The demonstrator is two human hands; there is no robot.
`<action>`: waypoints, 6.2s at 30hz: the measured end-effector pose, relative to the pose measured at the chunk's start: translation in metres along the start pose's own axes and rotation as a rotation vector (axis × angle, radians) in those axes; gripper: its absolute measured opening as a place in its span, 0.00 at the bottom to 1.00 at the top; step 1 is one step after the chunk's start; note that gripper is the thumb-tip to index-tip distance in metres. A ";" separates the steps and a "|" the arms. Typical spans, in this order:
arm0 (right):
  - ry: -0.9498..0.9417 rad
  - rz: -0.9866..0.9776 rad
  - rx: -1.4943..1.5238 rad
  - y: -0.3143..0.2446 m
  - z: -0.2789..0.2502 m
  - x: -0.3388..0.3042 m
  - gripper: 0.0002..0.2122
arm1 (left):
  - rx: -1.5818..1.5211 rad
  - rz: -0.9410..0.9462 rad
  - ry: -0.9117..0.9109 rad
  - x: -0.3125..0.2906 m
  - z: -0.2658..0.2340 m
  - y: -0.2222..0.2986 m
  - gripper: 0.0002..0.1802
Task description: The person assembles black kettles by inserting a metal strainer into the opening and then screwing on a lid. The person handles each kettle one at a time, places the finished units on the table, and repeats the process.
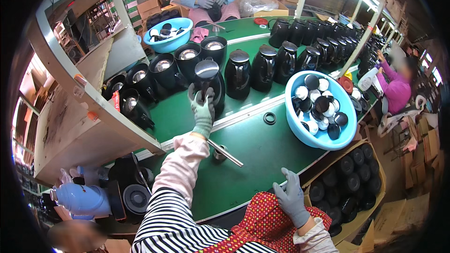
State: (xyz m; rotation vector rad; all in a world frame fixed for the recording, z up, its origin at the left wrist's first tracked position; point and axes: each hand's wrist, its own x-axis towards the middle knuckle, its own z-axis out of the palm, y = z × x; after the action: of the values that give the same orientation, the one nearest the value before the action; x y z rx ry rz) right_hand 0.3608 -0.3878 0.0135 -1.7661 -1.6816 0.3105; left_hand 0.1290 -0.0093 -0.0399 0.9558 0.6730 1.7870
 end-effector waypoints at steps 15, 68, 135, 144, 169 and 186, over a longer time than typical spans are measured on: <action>-0.080 0.205 -0.017 -0.004 0.011 0.004 0.24 | 1.375 0.363 0.233 0.143 -0.072 0.021 0.47; -0.658 0.420 0.989 0.025 -0.169 0.090 0.28 | -0.287 -1.391 -1.161 -0.247 0.056 0.095 0.34; -0.130 0.525 0.934 -0.024 -0.146 -0.094 0.34 | 0.385 0.504 -1.045 -0.236 0.079 0.183 0.26; 0.279 0.096 0.809 -0.053 -0.129 -0.092 0.26 | 0.465 -0.211 -1.025 -0.242 0.084 0.191 0.26; 0.465 0.029 0.734 -0.051 -0.114 -0.122 0.32 | 0.461 -0.247 -1.348 -0.242 0.046 0.133 0.43; 0.324 -0.269 0.364 -0.047 -0.142 -0.124 0.38 | 0.020 -0.901 -1.506 -0.298 0.110 0.171 0.40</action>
State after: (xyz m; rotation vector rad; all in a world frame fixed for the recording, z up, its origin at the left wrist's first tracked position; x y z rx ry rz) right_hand 0.3903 -0.5513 0.1140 -1.2342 -1.4945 0.1823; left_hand 0.2053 -0.3465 0.0611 1.3627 0.0427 0.0368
